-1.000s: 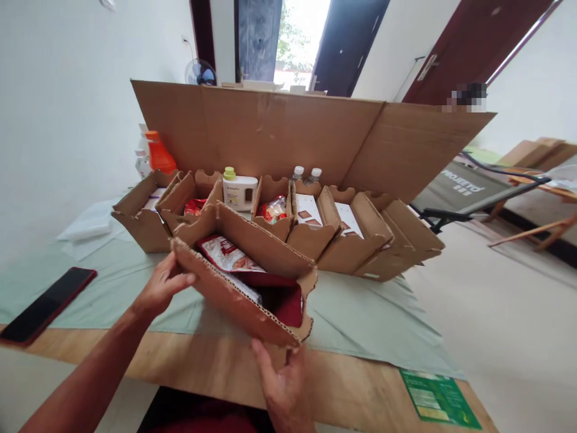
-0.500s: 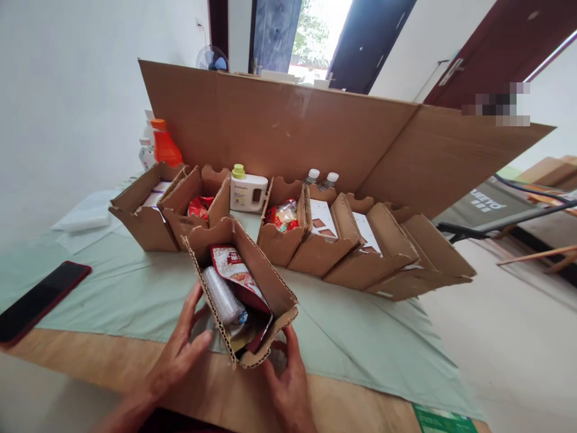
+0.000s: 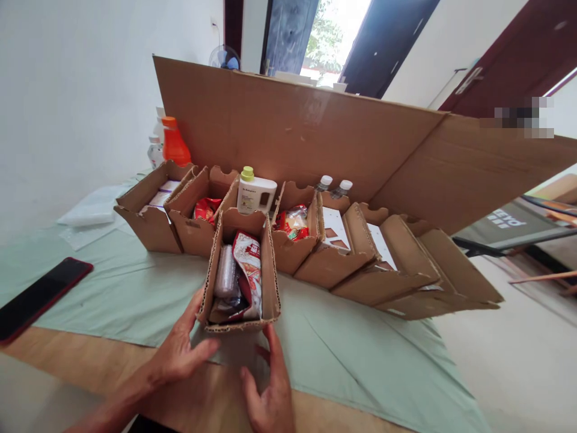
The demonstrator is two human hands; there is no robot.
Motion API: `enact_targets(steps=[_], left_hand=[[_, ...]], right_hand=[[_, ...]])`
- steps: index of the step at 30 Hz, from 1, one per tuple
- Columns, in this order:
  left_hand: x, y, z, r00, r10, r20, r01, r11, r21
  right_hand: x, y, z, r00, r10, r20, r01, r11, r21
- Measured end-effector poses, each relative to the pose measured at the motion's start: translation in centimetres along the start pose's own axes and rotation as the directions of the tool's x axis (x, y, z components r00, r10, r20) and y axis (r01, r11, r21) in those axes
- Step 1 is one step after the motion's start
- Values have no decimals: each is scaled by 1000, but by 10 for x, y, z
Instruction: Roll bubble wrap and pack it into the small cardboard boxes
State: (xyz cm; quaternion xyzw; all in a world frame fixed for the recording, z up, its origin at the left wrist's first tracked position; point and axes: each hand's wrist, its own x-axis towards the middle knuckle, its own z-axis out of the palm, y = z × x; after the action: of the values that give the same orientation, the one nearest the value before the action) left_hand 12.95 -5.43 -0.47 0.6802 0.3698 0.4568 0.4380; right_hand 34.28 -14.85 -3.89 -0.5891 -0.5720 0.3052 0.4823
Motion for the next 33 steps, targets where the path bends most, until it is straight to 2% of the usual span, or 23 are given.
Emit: enact_targets(steps=[3, 6, 11, 13, 16, 20, 22, 25, 27, 29, 33], left_hand=[[14, -4, 2, 991, -13, -133, 18, 999, 34], [37, -4, 5, 973, -51, -226, 63, 997, 48], [82, -4, 1, 937, -54, -345, 159, 945, 285], [91, -6, -4, 920, -64, -386, 204, 920, 334], [89, -11, -6, 911, -98, -401, 239, 917, 319], [87, -16, 4, 912, -165, -376, 269, 932, 242], [93, -18, 10, 909, -186, -372, 276, 940, 203], [109, -22, 16, 900, -197, -389, 277, 947, 161], [117, -24, 19, 892, -195, -407, 275, 950, 148], [121, -26, 22, 886, -187, -425, 267, 954, 138], [120, -28, 33, 884, -175, -433, 239, 966, 97]], right_hand=[[14, -7, 5, 997, -70, 25, 71, 997, -33], [36, -11, 13, 997, -55, 59, 57, 998, -24], [84, -11, 19, 998, -54, 44, 53, 998, 22], [96, -14, 11, 998, -53, 14, 53, 998, -15], [109, -28, -13, 999, -29, -44, 24, 995, -98], [150, -61, -49, 985, -130, -113, 96, 961, -261], [182, -79, -61, 986, -145, -88, 86, 877, -473], [224, -101, -69, 1000, -15, 2, 10, 574, -819], [238, -109, -69, 998, 53, 36, 9, 437, -900], [239, -113, -68, 997, 59, 51, 22, 414, -910], [222, -113, -68, 996, 58, 67, 40, 376, -926]])
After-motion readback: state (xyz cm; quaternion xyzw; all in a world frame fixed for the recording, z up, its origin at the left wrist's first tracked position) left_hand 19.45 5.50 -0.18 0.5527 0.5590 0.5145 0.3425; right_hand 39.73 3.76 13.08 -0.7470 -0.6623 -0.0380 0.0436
